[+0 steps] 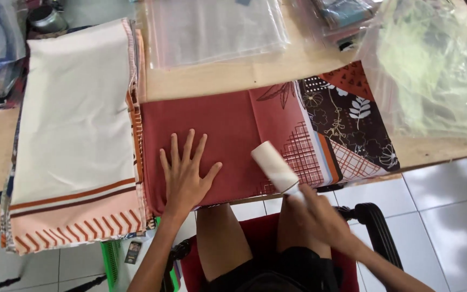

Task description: Cleaning a scarf with a lint roller and folding it on a table.

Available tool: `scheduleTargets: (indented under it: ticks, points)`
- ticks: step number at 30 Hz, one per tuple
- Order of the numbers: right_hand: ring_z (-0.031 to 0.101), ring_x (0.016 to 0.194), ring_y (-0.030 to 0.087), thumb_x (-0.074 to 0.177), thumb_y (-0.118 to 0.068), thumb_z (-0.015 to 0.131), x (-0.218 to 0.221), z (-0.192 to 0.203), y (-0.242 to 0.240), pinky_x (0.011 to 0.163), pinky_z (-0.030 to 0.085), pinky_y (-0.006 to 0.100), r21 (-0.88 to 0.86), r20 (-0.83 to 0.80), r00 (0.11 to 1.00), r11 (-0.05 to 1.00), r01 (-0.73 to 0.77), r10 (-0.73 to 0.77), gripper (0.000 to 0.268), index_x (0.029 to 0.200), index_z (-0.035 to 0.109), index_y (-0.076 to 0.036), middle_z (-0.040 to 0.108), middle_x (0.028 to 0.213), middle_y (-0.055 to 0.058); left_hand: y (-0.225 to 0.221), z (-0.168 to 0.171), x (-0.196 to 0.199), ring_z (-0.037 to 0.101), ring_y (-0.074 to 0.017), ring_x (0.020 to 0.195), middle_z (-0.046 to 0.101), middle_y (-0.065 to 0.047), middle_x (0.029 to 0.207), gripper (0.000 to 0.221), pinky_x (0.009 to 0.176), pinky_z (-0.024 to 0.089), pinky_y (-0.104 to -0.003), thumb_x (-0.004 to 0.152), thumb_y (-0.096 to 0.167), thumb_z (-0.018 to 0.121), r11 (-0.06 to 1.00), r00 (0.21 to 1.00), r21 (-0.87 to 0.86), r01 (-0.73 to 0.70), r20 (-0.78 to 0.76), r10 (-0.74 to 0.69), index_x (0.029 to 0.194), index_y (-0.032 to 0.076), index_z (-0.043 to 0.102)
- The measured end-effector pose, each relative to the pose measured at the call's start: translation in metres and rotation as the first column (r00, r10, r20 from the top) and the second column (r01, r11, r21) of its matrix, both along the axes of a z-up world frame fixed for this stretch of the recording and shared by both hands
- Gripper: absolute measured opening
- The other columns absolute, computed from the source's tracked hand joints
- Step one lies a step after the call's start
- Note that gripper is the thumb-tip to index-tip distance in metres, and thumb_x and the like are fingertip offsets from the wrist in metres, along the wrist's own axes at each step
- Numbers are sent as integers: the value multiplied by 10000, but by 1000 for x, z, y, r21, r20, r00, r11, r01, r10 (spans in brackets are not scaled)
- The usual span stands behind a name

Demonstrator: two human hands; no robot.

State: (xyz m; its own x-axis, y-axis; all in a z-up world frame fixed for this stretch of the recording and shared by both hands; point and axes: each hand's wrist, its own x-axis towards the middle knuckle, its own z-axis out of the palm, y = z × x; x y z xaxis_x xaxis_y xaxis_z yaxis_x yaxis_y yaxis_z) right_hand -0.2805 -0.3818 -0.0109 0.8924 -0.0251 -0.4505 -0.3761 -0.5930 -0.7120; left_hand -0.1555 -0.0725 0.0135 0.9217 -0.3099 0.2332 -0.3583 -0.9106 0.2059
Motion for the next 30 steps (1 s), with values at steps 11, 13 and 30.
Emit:
scheduleTargets:
  ticks: [11,13,30]
  points:
    - [564,617,242,1114,-317,447,-2,33,-112,599,430,393,-170,164,855,840,516,-492,403,1003,698,-23,648,701,135,-1,3,2,99,-420,1572,215,-13,1719,813,1180,85,-725,945,692,486,999,997,11,-40,-69,41,1627,282,317]
    - [551,583,216,1119,-318,459,-17,26,-95,569,425,375,-134,206,840,836,532,-502,351,1103,708,-70,637,699,115,-2,4,2,105,-424,1568,216,-15,1717,822,1175,88,-730,939,699,484,999,996,20,-39,-83,40,1626,279,318]
    - [517,556,216,1130,-210,472,-23,55,-104,476,446,374,-31,334,701,736,677,-630,382,1382,621,35,583,708,151,0,0,4,124,-426,1576,252,-16,1714,822,1160,77,-757,913,686,517,998,994,-28,-55,-101,52,1615,295,343]
